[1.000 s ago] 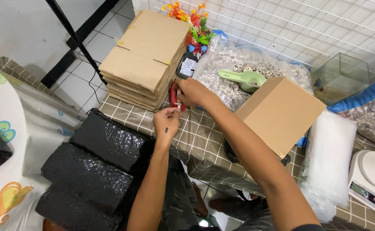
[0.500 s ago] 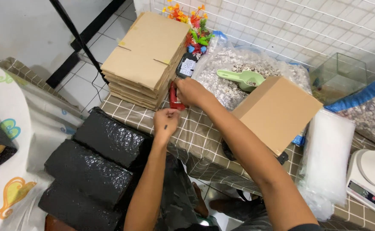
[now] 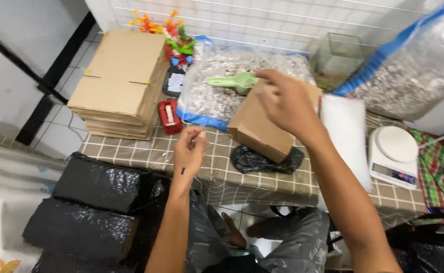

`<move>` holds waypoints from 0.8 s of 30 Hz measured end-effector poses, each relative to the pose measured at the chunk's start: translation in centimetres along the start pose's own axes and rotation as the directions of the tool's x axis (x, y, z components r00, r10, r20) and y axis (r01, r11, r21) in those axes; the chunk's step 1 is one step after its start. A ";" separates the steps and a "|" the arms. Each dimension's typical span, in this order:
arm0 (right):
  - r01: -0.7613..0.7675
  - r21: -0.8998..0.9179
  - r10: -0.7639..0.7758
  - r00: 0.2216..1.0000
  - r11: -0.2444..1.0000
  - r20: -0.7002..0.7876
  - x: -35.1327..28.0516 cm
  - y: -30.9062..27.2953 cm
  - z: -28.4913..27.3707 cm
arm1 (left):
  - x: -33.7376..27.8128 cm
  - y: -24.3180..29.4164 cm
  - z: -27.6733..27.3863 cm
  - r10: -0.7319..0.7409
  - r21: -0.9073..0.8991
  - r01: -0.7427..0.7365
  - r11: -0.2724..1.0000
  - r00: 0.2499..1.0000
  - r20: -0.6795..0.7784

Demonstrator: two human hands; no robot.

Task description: The person scoops gravel from a large bag into smaller plastic bags, weighs the small bags on a digital scale, seals the bags by hand, and places them into a cardboard box.

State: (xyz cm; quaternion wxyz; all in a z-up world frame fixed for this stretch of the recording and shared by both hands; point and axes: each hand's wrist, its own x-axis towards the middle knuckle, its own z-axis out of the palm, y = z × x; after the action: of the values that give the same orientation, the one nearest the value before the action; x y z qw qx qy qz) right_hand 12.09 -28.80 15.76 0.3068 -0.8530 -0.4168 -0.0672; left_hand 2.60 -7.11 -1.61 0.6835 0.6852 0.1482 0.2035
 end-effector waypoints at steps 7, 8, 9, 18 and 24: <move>-0.549 0.311 0.631 0.677 0.776 -0.379 -12.7 4.9 2.7 | -2.0 4.1 8.1 -0.315 0.019 0.315 0.949 0.941 0.119; -0.576 0.442 0.715 0.643 0.688 -0.275 -13.8 5.4 3.6 | -2.1 3.6 9.2 -0.383 0.059 0.380 0.923 0.921 0.069; -0.577 0.440 0.717 0.637 0.687 -0.283 -14.2 4.6 3.5 | -2.2 3.3 9.8 -0.381 0.060 0.377 0.924 0.921 0.080; -0.531 0.530 0.663 0.744 0.661 -0.082 -15.3 1.9 4.1 | -2.9 3.8 11.9 -0.344 -0.052 0.342 0.938 0.939 -0.020; -0.350 0.641 0.575 0.799 0.684 -0.177 -16.1 1.1 4.4 | -6.0 6.8 11.5 -0.078 -0.224 0.068 0.972 0.996 -0.038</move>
State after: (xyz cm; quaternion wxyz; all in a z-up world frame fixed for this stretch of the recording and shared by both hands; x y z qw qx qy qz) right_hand 1.98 -37.58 5.74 0.6291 -0.7681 -0.1186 -0.0132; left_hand 2.41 -20.23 4.92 0.7592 0.5936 0.1655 0.2097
